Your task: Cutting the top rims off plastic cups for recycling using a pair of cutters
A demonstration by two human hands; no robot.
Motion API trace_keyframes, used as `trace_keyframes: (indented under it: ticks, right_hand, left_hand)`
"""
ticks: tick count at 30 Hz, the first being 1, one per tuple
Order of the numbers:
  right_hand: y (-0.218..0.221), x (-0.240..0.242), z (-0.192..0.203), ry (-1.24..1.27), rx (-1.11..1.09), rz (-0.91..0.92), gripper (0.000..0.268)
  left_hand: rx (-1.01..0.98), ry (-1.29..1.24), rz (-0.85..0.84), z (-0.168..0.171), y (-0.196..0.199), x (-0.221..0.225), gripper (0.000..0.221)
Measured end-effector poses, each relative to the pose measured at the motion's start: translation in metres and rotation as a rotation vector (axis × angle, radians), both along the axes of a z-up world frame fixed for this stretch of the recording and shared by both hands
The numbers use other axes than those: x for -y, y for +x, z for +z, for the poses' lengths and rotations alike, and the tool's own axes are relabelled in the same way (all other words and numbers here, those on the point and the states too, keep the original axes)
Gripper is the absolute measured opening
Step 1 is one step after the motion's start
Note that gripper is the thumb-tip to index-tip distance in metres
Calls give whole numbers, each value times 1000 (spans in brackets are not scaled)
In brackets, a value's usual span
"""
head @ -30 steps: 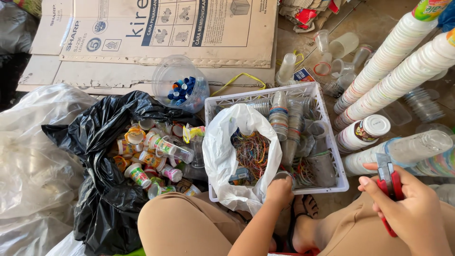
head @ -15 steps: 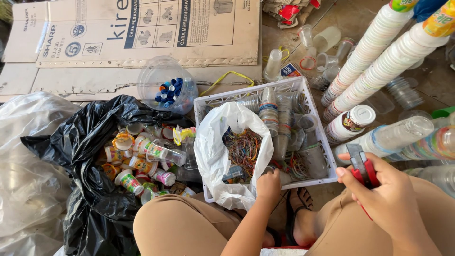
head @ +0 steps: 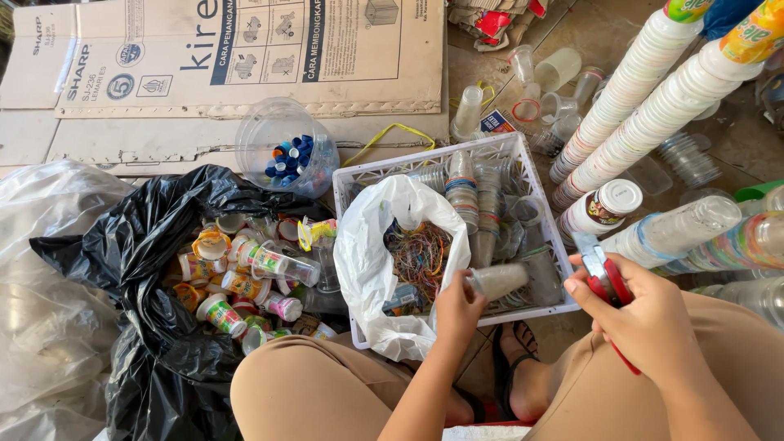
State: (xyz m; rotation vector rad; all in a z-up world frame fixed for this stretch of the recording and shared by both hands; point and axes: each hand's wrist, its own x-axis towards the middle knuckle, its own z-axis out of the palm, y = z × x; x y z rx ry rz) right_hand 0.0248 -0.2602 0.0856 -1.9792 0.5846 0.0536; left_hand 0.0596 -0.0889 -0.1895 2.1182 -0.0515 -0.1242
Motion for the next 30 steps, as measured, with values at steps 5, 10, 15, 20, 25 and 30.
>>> trace_keyframes:
  ticks: [5, 10, 15, 20, 25, 30]
  right_hand:
    - [10, 3, -5, -211, -298, -15, 60]
    - [12, 13, -14, 24, -261, -88, 46]
    - [11, 21, -40, 38, -310, -73, 45]
    - [10, 29, -55, 101, -312, -31, 53]
    - [9, 29, -54, 277, -231, -22, 41]
    - [7, 31, -59, 254, -192, -70, 39]
  left_hand:
    - [-279, -978, -15, 56, 6, -14, 59]
    - [-345, -1243, -252, 132, -4, -34, 73]
    - [-350, -1351, -311, 148, -9, -53, 72]
    - [-349, -1393, -319, 146, -9, -63, 63]
    - [-356, -1384, -298, 144, -5, -66, 66]
    - [-170, -1169, -271, 146, 1, -65, 65]
